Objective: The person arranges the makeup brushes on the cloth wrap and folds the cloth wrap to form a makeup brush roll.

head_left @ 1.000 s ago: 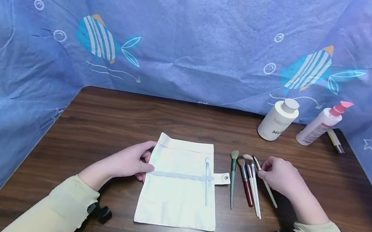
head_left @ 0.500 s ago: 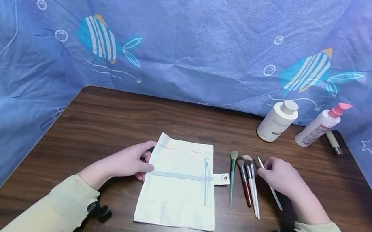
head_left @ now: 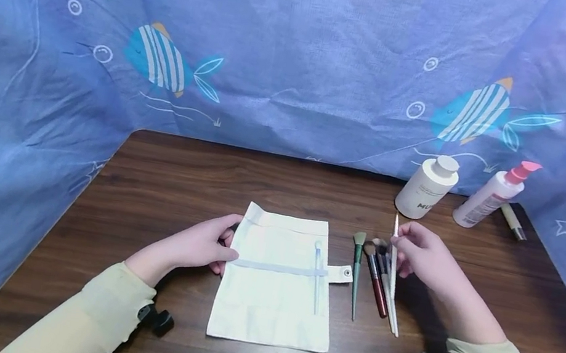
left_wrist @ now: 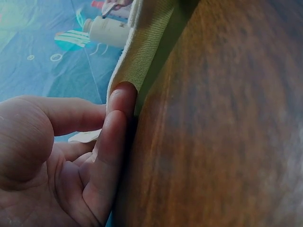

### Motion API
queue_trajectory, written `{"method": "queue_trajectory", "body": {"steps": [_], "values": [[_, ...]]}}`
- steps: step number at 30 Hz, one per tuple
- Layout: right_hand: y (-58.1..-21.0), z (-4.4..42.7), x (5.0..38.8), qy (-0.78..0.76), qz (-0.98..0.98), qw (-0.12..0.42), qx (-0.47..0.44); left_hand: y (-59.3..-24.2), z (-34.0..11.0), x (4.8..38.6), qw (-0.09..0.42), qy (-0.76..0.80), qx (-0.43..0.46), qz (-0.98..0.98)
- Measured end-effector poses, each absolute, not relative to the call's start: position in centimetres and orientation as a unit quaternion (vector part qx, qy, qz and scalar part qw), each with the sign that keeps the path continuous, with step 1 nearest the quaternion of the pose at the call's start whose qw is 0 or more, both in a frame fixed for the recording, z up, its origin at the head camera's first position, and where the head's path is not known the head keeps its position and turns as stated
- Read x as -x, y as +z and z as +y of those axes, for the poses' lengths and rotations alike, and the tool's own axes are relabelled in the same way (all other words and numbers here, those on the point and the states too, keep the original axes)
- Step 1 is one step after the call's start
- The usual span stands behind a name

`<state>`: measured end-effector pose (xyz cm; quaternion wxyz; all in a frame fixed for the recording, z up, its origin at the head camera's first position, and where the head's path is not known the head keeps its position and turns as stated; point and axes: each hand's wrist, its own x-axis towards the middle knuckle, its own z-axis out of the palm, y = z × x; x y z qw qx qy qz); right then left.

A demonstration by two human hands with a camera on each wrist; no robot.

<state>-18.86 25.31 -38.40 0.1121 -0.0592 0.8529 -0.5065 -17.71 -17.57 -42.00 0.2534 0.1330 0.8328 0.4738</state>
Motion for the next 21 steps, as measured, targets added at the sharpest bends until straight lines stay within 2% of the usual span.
{"method": "queue_trajectory", "body": {"steps": [7, 13, 21], "values": [[-38.6, 21.8, 19.8, -0.599, 0.785, 0.138, 0.074, -42.0, -17.4, 17.9, 0.256, 0.48, -0.137, 0.828], [-39.2, 18.1, 20.9, -0.602, 0.772, 0.177, 0.103, -42.1, -17.3, 17.7, 0.258, 0.484, -0.134, 0.826], [-39.9, 15.0, 22.2, -0.589, 0.787, 0.162, 0.081, -41.8, -17.3, 17.6, 0.253, 0.486, -0.133, 0.826]]}}
